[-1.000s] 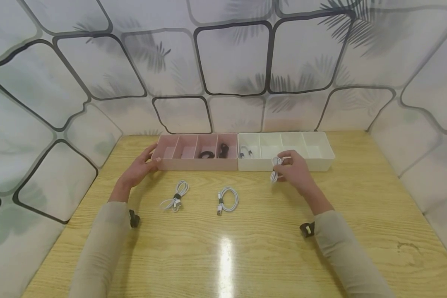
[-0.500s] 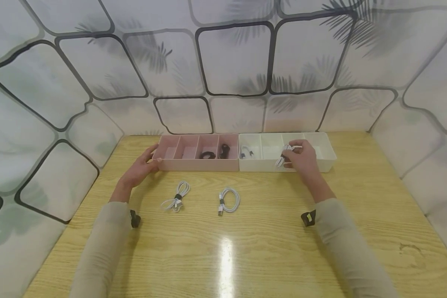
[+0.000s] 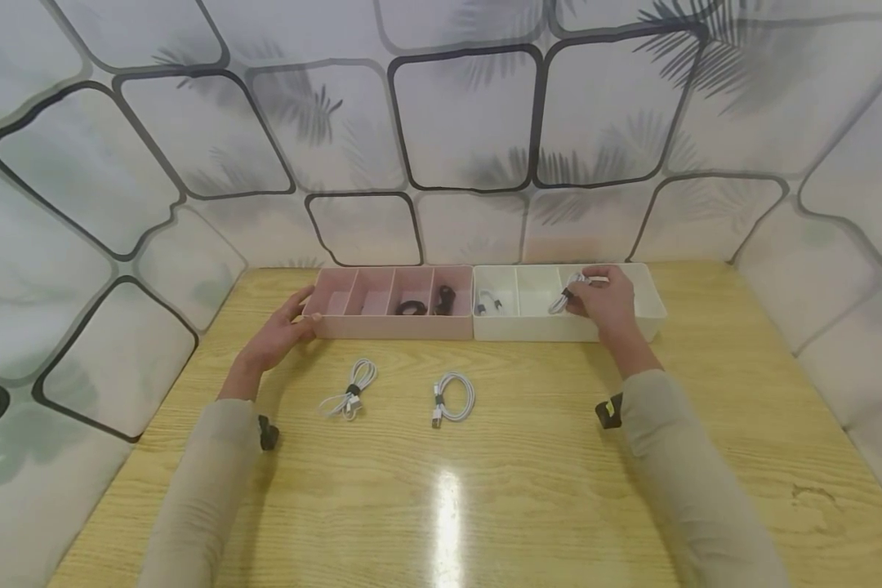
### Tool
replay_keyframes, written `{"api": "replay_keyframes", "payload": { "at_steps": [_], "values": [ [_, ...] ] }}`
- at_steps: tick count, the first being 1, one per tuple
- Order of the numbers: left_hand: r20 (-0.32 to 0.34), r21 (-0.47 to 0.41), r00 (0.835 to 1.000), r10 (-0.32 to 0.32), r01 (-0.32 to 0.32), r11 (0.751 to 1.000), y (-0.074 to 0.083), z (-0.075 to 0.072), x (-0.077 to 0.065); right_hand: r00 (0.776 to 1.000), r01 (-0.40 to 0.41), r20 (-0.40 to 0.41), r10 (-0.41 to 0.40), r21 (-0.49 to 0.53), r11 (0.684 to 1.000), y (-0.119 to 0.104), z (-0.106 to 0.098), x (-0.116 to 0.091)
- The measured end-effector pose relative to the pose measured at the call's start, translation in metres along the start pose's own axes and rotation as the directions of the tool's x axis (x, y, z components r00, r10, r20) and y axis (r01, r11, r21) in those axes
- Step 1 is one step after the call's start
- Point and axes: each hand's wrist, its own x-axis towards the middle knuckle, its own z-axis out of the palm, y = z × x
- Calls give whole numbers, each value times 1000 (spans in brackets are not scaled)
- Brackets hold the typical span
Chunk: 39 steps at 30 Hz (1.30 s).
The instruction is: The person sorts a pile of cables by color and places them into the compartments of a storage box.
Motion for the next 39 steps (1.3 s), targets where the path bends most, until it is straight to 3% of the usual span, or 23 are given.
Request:
{"api": "replay_keyframes", "payload": {
  "at_steps": [6,11,19,30,39],
  "values": [
    [9,-18,1000,15,-15,1000,-1,0,0,1000,0,-5,0,-8,1000,2,1,9],
    [9,-5,1000,6,-6,1000,-1,-1,0,1000,7,11,-6,-104,995,1,1,13],
    [16,-34,1000,8,-8,999,0,-1,0,999,30,26,-24,-288,957,3,3,19],
    [31,-34,999,13,-12,999,-2,-1,0,996,70,84,-41,-381,922,2,5,20],
    [43,-43,999,-14,16,999,23,3,-10,995,83,82,-56,-380,921,4,4,24]
  ]
}}
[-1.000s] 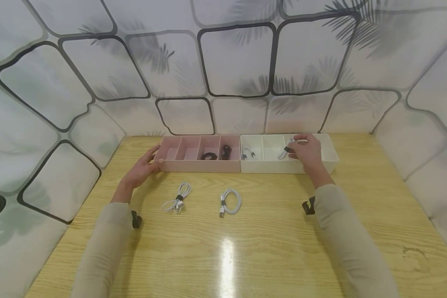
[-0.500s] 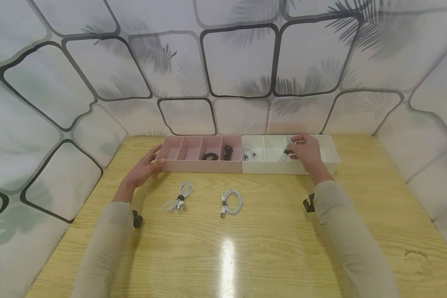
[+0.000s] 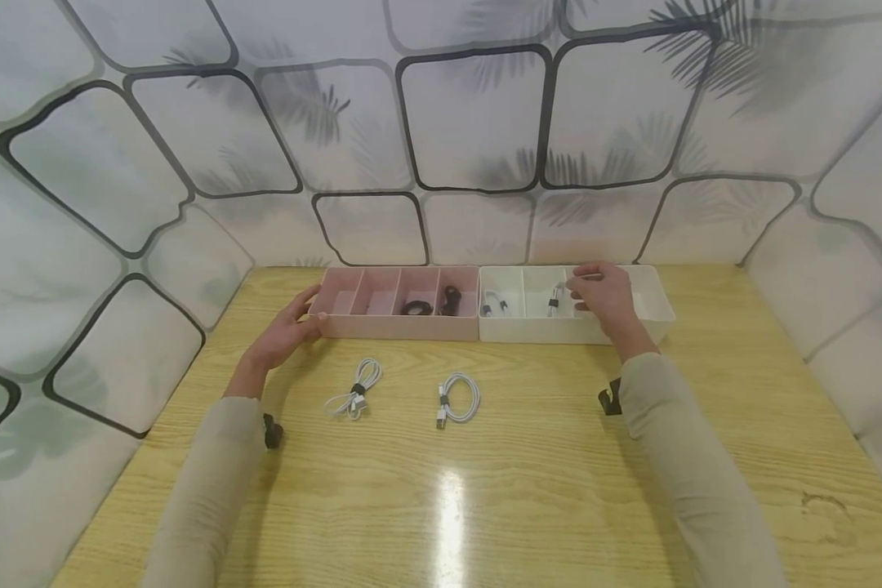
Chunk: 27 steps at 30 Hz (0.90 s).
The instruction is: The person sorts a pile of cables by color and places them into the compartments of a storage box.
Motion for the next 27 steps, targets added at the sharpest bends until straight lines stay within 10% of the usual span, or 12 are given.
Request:
{"api": "replay_keyframes", "payload": {
  "at_steps": [15,27],
  "values": [
    [-18,10,999,34,-34,999,-25,-6,10,1000,-12,-20,13,54,998,-5,-2,-2],
    [-2,-12,1000,5,-5,1000,4,2,-3,1000,-15,-24,18,94,995,-5,-4,-9]
  ]
}}
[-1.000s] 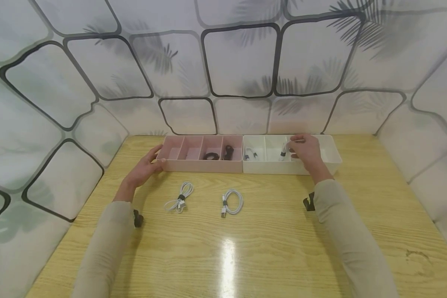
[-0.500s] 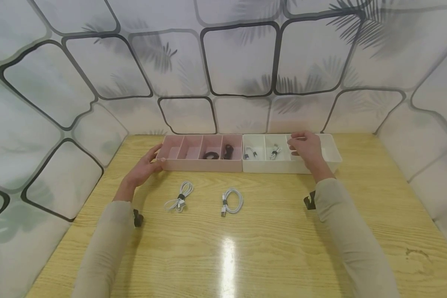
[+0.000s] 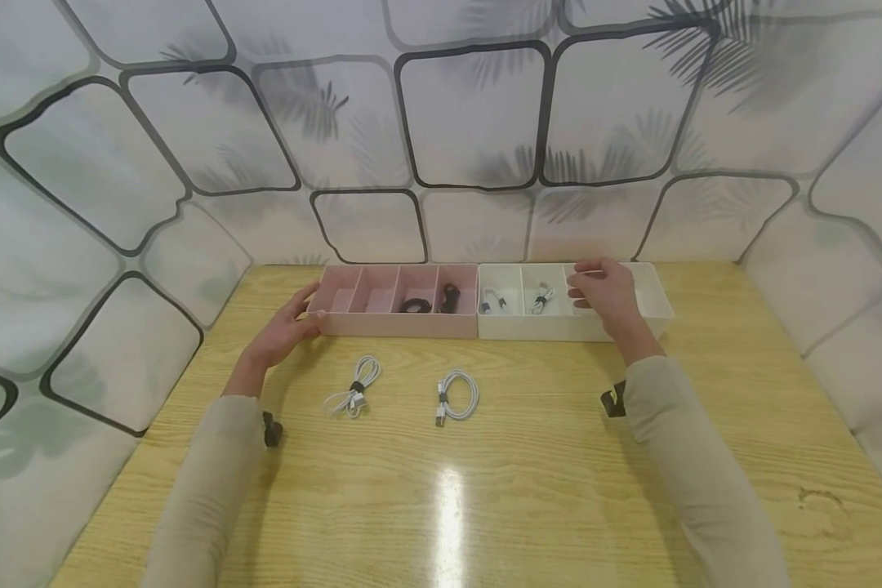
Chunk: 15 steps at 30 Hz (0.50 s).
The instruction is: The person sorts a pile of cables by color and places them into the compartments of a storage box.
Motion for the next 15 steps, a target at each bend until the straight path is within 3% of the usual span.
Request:
{"api": "replay_keyframes", "payload": {
  "at_steps": [6,15],
  "values": [
    [-1,-10,1000,-3,3,1000,-2,-1,1,1000,5,-1,-4,34,999,-1,0,-4],
    [-28,20,1000,0,0,1000,-27,-7,13,1000,24,0,-24,57,998,2,-2,-15]
  ]
}}
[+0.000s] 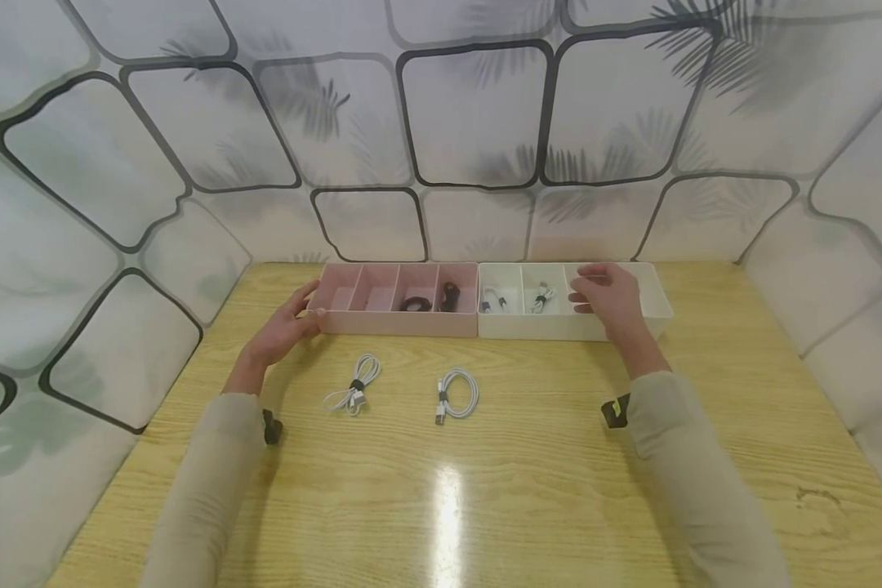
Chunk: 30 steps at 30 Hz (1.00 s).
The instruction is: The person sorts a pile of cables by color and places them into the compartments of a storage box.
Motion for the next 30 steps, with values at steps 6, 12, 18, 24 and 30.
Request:
{"api": "replay_keyframes", "payload": {
  "at_steps": [6,12,18,24,30],
  "values": [
    [16,-18,1000,0,0,1000,17,3,-8,1000,-10,24,9,51,999,5,-2,-8],
    [23,0,1000,-3,3,1000,28,5,-13,999,-7,46,6,21,1000,7,-1,-16],
    [26,-17,1000,-7,8,1000,25,4,-10,997,10,78,-14,53,999,7,0,-22],
    [19,-23,1000,0,1,1000,10,1,-3,992,9,128,-20,87,996,9,4,-31],
    [3,21,1000,-1,1,1000,0,-3,2,977,13,213,-17,22,1000,13,19,-43]
  ]
}}
